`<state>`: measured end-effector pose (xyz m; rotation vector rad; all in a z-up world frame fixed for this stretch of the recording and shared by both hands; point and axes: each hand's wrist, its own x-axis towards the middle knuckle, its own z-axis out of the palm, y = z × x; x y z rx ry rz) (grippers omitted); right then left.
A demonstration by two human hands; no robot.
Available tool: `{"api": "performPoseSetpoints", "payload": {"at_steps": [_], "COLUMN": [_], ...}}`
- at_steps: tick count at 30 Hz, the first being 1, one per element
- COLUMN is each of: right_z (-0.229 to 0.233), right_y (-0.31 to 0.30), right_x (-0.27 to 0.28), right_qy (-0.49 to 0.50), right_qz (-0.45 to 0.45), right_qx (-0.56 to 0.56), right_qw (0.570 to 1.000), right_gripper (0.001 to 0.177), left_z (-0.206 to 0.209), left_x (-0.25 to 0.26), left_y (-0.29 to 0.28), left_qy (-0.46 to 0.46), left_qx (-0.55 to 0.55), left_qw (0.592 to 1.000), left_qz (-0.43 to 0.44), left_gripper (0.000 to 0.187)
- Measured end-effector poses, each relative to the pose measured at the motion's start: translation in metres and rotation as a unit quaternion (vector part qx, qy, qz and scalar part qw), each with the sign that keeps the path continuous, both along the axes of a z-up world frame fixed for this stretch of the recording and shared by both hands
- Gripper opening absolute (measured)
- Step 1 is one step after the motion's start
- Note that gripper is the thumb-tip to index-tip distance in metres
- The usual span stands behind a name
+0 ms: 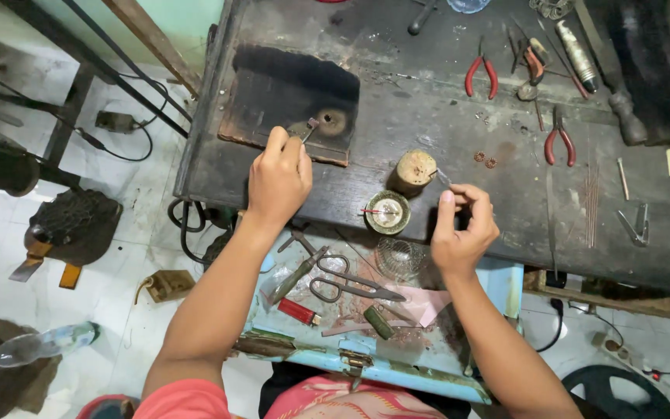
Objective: Soldering and assembling small jewelry components using a blowtorch and hand tools
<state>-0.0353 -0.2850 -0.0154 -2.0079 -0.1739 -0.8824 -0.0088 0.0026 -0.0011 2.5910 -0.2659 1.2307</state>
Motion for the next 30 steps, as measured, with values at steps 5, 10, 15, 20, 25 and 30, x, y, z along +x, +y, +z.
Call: {"api": "performPoseSetpoints", "payload": {"at_steps": [5,10,15,20,25,30], "right_z": [0.0,0.001,0.0,0.003,0.026,0.033], "right_y": [-0.003,-0.005,-0.008,-0.007,-0.001,-0.001], "right_x": [0.002,0.004,-0.001,0.004,-0.009,-0.017], "right_qy": [0.007,0.005,0.01,0.0,-0.026,-0.055], "right_qz": [0.011,0.01,0.015,0.021,0.063,0.107], "right_qx": [0.022,0.027,0.022,0.035,-0.005,-0.028], "right_qw": [1.0,1.0,1.0,0.999,0.998,0.992], "right_gripper": [0.006,0.008,0.009,0.011,0.026,0.037], "left_z": [-0.007,-0.006,-0.006,-0.005,-0.011,0.011], "left_x": [0.003,0.0,-0.004,0.002,-0.01,-0.022], "left_y": [0.006,0.009,0.003,0.003,-0.014,-0.052], "left_qy": [-0.008,-0.016,0.013,-0.038,-0.104,-0.168], "left_qx": [-0.01,-0.023,-0.039,-0.046,-0.068,-0.112], "left_qw": [1.0,0.999,0.998,0.996,0.987,0.941], "left_qz": [-0.023,-0.021,-0.04,-0.068,-0.099,-0.27], "left_gripper": [0.009,0.009,0.006,0.006,0.006,0.006]}}
